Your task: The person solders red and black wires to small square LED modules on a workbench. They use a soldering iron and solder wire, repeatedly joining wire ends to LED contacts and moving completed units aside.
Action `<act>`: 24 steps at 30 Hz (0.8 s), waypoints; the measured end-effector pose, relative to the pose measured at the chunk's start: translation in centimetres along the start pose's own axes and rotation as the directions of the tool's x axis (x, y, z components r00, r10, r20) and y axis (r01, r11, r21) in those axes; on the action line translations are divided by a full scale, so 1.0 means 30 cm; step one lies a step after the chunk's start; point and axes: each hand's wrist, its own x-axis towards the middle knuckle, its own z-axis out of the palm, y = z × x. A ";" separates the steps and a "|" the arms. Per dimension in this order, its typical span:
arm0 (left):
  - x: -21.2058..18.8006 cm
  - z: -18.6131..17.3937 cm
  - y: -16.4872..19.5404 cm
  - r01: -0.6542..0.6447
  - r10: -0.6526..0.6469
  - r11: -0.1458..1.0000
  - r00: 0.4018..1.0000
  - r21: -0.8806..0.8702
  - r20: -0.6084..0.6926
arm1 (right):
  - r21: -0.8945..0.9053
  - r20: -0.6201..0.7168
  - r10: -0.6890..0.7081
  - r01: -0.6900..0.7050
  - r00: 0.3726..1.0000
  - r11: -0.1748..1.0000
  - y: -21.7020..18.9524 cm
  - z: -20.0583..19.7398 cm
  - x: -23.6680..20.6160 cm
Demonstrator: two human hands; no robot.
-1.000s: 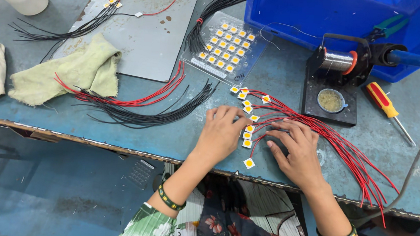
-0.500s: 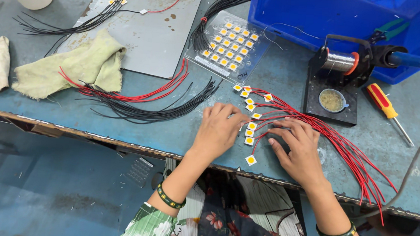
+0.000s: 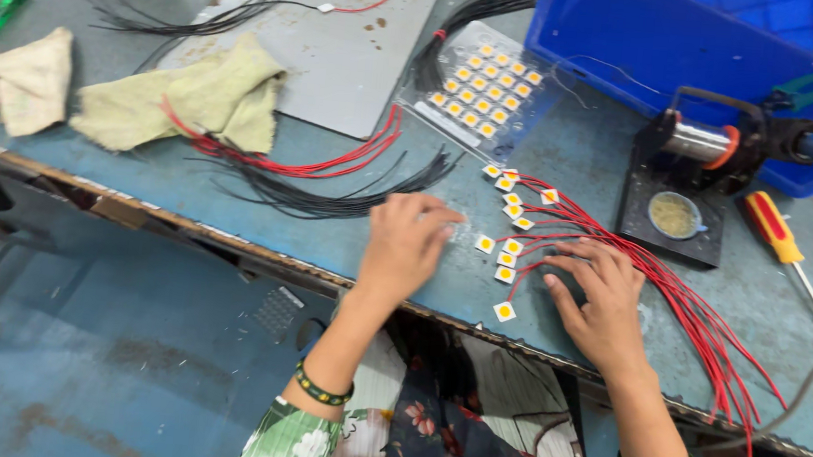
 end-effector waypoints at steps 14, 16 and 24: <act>0.077 -0.021 -0.218 0.236 -0.159 0.891 0.962 0.388 -0.220 | 0.049 -0.114 -0.046 0.052 0.992 0.997 -0.002 -0.008 -0.006; 0.124 0.013 -0.230 0.242 -0.163 0.859 0.965 0.452 -0.206 | 0.120 -0.184 -0.026 0.049 0.983 0.992 0.014 -0.013 -0.023; 0.084 -0.087 -0.100 0.225 -0.248 0.958 0.960 -0.176 -0.126 | 0.891 -0.292 0.671 -0.061 0.682 0.450 0.272 -0.170 0.002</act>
